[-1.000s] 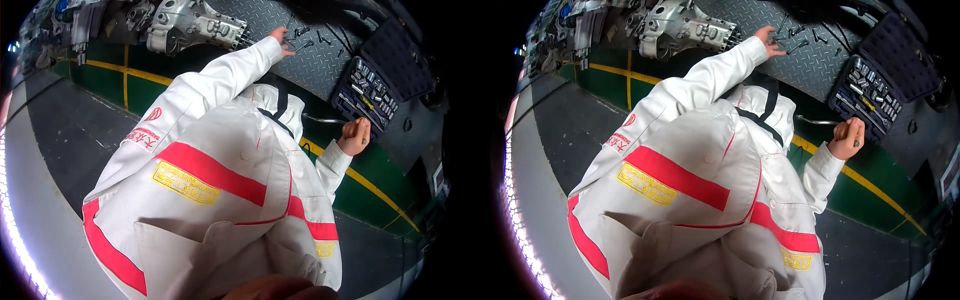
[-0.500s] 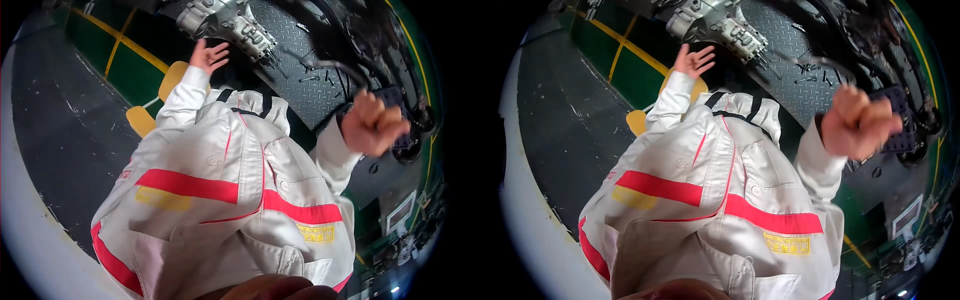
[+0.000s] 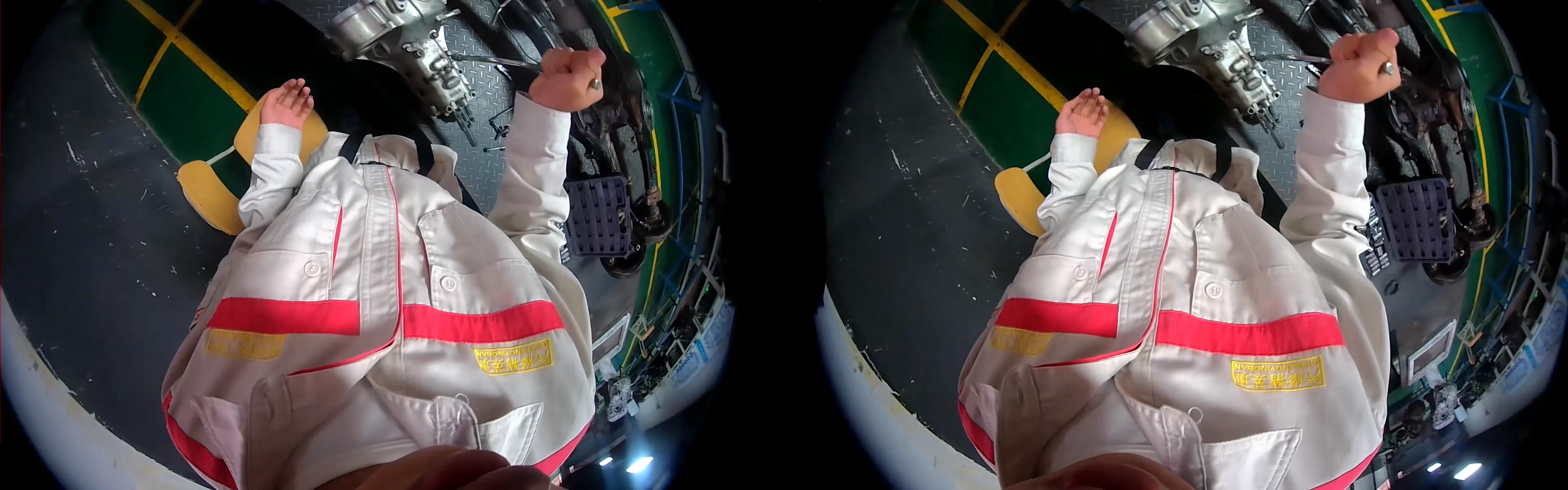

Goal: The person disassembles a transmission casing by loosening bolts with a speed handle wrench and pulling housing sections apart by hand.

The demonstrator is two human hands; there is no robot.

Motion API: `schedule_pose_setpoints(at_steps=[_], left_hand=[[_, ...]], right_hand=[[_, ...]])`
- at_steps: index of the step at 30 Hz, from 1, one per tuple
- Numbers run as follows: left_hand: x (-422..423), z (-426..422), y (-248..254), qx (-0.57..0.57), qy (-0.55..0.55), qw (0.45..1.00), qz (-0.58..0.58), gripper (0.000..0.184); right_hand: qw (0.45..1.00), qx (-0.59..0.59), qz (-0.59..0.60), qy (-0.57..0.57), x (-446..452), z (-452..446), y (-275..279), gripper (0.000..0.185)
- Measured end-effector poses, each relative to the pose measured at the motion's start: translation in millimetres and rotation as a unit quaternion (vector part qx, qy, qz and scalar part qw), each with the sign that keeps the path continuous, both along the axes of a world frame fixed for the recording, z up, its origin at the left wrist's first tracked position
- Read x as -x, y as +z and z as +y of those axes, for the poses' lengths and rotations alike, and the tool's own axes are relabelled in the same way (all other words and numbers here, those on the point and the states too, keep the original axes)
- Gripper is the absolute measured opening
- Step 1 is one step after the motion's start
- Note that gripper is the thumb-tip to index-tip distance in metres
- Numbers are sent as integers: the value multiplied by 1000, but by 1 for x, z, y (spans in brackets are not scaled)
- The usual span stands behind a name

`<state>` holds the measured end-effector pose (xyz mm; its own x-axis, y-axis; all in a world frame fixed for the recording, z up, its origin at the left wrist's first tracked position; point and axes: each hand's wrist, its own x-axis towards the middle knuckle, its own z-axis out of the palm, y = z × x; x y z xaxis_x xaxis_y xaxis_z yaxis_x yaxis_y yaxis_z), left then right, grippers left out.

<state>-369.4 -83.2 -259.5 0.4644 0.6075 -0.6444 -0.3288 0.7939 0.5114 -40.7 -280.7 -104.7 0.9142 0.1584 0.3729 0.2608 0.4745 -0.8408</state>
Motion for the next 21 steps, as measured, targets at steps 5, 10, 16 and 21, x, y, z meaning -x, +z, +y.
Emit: schedule_pose_setpoints(at_steps=[5, 10, 16, 21], left_hand=[[-2, 29, -18, 9, -17, 999, -38, 26], [-8, 55, -28, 17, -48, 999, -21, 24], [4, 88, -41, 24, -34, 999, -4, 23], [29, 104, -56, 16, -43, 999, 2, 22]], right_hand=[[999, 20, 19, -35, 11, 20, 9, 48], [996, 39, -2, -76, 20, 37, 9, 56], [993, 77, 20, -84, -3, 58, 13, 51], [993, 90, 8, 75, 0, 67, 13, 52]])
